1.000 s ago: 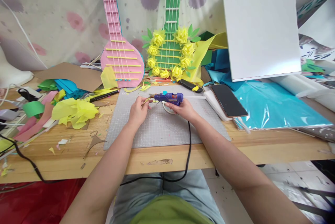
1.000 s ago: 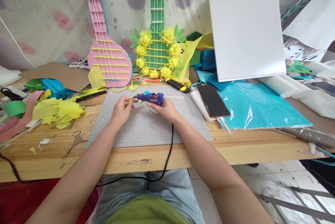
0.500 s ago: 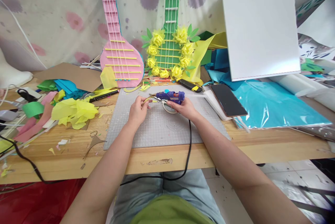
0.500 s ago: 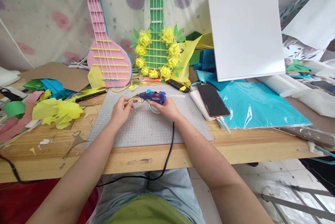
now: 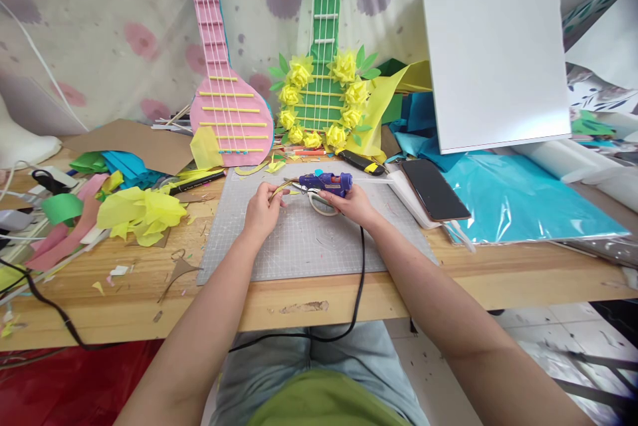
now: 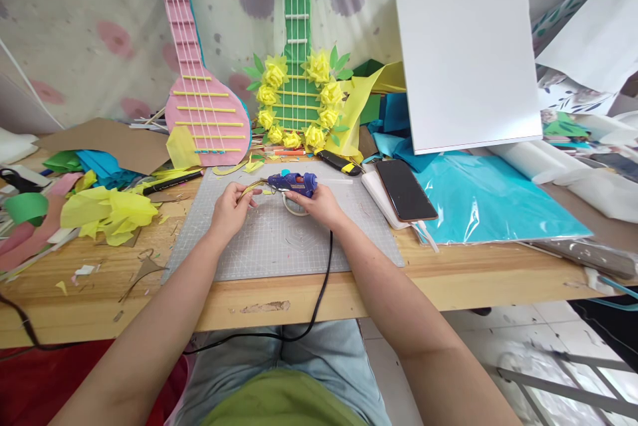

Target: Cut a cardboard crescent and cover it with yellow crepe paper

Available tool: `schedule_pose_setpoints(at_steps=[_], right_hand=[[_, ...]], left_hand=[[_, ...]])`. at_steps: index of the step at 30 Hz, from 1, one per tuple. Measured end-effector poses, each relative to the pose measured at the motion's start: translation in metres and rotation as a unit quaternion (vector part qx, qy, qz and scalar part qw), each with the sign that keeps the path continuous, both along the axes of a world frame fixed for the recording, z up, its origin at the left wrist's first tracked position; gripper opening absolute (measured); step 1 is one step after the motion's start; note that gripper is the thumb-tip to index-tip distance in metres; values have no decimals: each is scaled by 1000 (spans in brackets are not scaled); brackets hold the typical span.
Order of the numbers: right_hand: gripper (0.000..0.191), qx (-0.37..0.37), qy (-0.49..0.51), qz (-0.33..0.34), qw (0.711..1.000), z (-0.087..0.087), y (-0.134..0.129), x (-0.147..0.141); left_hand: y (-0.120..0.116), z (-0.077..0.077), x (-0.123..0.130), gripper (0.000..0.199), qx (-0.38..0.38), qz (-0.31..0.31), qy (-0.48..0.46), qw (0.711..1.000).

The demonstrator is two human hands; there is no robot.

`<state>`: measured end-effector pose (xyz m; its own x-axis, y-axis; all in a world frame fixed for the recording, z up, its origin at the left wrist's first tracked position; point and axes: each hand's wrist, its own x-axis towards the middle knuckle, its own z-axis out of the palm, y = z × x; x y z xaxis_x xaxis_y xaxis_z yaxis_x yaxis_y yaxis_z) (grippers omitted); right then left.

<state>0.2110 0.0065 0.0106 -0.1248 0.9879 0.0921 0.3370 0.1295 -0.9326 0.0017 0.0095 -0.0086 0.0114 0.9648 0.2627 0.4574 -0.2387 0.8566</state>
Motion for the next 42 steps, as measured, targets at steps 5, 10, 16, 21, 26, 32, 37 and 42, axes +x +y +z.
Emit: schedule_pose_setpoints(at_steps=[5, 10, 16, 21, 26, 32, 37, 42], right_hand=[[45, 6, 4, -6, 1000, -2, 1, 1], [47, 21, 14, -8, 1000, -6, 4, 2], [44, 20, 10, -7, 1000, -9, 5, 3], [43, 3, 2, -41, 999, -6, 7, 9], [46, -2, -22, -145, 989, -3, 17, 30], [47, -28, -180, -230, 956, -14, 37, 43], [53, 38, -276, -275, 920, -11, 33, 45], [36, 2, -385, -204, 900, 15, 3, 43]], left_hand=[[0, 0, 0, 7, -2, 1, -5, 1000], [0, 2, 1, 7, -10, 5, -7, 1000], [1, 2, 0, 8, -7, 4, -24, 1000], [2, 1, 2, 12, -20, 3, -99, 995], [1, 11, 7, 19, -97, -5, -268, 958], [-2, 19, 9, 18, -212, -11, -347, 913], [-3, 17, 10, 20, -215, 6, -346, 913], [-4, 15, 12, 23, -193, 4, -315, 929]])
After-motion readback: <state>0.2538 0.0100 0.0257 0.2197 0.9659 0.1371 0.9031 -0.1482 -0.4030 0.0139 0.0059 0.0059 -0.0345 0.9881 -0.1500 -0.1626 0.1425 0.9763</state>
